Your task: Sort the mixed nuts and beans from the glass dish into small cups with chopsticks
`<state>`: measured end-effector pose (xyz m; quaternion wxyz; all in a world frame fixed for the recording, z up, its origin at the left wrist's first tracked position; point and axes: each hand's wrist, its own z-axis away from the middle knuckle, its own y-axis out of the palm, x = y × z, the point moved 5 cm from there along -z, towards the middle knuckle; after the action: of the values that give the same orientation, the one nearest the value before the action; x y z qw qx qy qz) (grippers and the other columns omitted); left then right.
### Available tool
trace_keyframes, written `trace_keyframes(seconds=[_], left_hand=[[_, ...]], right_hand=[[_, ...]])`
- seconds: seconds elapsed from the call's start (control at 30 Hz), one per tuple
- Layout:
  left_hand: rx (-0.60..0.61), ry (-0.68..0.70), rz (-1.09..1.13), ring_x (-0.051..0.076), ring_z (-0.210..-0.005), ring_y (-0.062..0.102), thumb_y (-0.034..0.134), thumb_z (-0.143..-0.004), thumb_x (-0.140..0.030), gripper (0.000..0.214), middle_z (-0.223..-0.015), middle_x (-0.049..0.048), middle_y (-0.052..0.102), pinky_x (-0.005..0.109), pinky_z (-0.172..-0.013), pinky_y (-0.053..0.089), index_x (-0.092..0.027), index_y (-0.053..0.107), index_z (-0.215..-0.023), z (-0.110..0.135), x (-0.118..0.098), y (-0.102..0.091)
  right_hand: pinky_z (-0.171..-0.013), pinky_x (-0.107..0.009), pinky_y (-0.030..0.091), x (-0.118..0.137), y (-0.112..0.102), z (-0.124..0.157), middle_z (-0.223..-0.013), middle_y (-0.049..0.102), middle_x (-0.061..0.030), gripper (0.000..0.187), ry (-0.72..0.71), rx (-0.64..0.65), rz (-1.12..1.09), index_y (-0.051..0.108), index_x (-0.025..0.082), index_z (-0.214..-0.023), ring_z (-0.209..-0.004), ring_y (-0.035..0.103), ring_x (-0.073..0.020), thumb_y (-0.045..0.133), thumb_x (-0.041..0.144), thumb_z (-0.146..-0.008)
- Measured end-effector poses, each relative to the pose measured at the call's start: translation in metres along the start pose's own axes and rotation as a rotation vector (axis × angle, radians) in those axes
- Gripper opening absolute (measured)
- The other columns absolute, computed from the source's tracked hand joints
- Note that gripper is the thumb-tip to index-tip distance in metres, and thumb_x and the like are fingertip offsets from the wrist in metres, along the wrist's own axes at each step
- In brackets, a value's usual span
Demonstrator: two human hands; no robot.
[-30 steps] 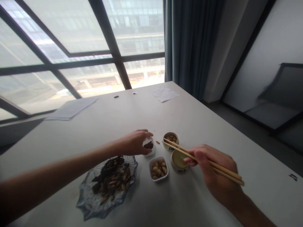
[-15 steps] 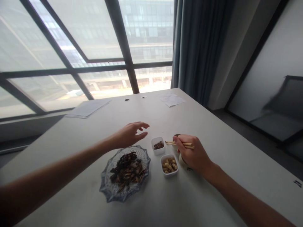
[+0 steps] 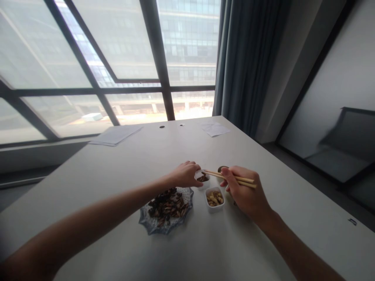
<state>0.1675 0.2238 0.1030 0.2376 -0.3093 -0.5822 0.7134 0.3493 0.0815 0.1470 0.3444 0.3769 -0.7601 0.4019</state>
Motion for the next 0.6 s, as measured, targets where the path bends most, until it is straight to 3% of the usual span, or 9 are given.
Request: trace_keyframes(seconds=[0.03, 0.2, 0.3, 0.37, 0.43, 0.5, 0.6], left_hand=[[0.004, -0.002, -0.011, 0.029, -0.117, 0.070, 0.071, -0.107, -0.035, 0.035, -0.137, 0.0133, 0.067, 0.049, -0.098, 0.062, -0.016, 0.067, -0.136, -0.002, -0.002, 0.002], [-0.006, -0.002, -0.016, 0.029, -0.116, 0.071, 0.070, -0.108, -0.034, 0.034, -0.137, 0.0129, 0.067, 0.049, -0.097, 0.062, -0.017, 0.066, -0.137, -0.007, -0.008, -0.002], [-0.071, 0.008, 0.013, 0.040, -0.126, 0.065, 0.090, -0.082, -0.062, 0.072, -0.131, 0.0187, 0.071, 0.048, -0.108, 0.055, -0.013, 0.071, -0.130, 0.004, -0.010, -0.017], [-0.175, -0.002, 0.032, 0.039, -0.132, 0.062, 0.079, -0.094, -0.061, 0.069, -0.140, 0.0199, 0.067, 0.048, -0.111, 0.053, -0.013, 0.065, -0.141, 0.025, -0.009, -0.030], [-0.297, -0.019, 0.039, 0.035, -0.137, 0.058, 0.061, -0.108, -0.042, 0.052, -0.147, 0.0189, 0.063, 0.047, -0.117, 0.048, -0.013, 0.057, -0.151, 0.060, -0.007, -0.040], [-0.359, -0.005, 0.044, 0.030, -0.135, 0.059, 0.059, -0.107, -0.028, 0.048, -0.145, 0.0143, 0.064, 0.043, -0.118, 0.047, -0.017, 0.055, -0.153, 0.102, -0.002, -0.042], [-0.383, -0.011, 0.048, 0.032, -0.131, 0.060, 0.069, -0.097, -0.020, 0.068, -0.143, 0.0143, 0.066, 0.049, -0.116, 0.050, -0.016, 0.046, -0.161, 0.163, 0.013, -0.033]], right_hand=[[-0.050, -0.027, 0.055, 0.000, 0.003, 0.002, -0.070, 0.079, -0.0069, 0.046, 0.012, 0.025, 0.000, 0.081, 0.019, -0.078, -0.054, 0.070, -0.0183, 0.069, 0.058, -0.101], [-0.052, -0.028, 0.059, 0.003, -0.004, 0.010, -0.073, 0.081, -0.0077, 0.044, 0.023, -0.069, -0.016, 0.083, 0.019, -0.084, -0.055, 0.073, -0.0191, 0.071, 0.058, -0.099], [-0.054, -0.028, 0.062, 0.013, -0.009, 0.021, -0.072, 0.081, -0.0070, 0.042, -0.015, -0.159, -0.045, 0.083, 0.020, -0.086, -0.055, 0.074, -0.0186, 0.070, 0.056, -0.100], [-0.056, -0.028, 0.064, 0.020, -0.004, 0.033, -0.074, 0.082, -0.0069, 0.039, -0.041, -0.163, -0.091, 0.083, 0.020, -0.089, -0.057, 0.075, -0.0190, 0.069, 0.054, -0.102], [-0.057, -0.030, 0.066, 0.026, 0.009, 0.046, -0.078, 0.083, -0.0075, 0.037, -0.071, -0.079, -0.161, 0.084, 0.019, -0.095, -0.061, 0.077, -0.0202, 0.067, 0.051, -0.104], [-0.058, -0.032, 0.067, 0.033, 0.021, 0.058, -0.080, 0.083, -0.0082, 0.035, -0.131, 0.013, -0.225, 0.084, 0.019, -0.098, -0.063, 0.078, -0.0212, 0.065, 0.047, -0.106], [-0.061, -0.033, 0.068, 0.043, 0.025, 0.069, -0.081, 0.083, -0.0079, 0.032, -0.205, -0.038, -0.295, 0.083, 0.020, -0.099, -0.066, 0.079, -0.0213, 0.063, 0.042, -0.108]])
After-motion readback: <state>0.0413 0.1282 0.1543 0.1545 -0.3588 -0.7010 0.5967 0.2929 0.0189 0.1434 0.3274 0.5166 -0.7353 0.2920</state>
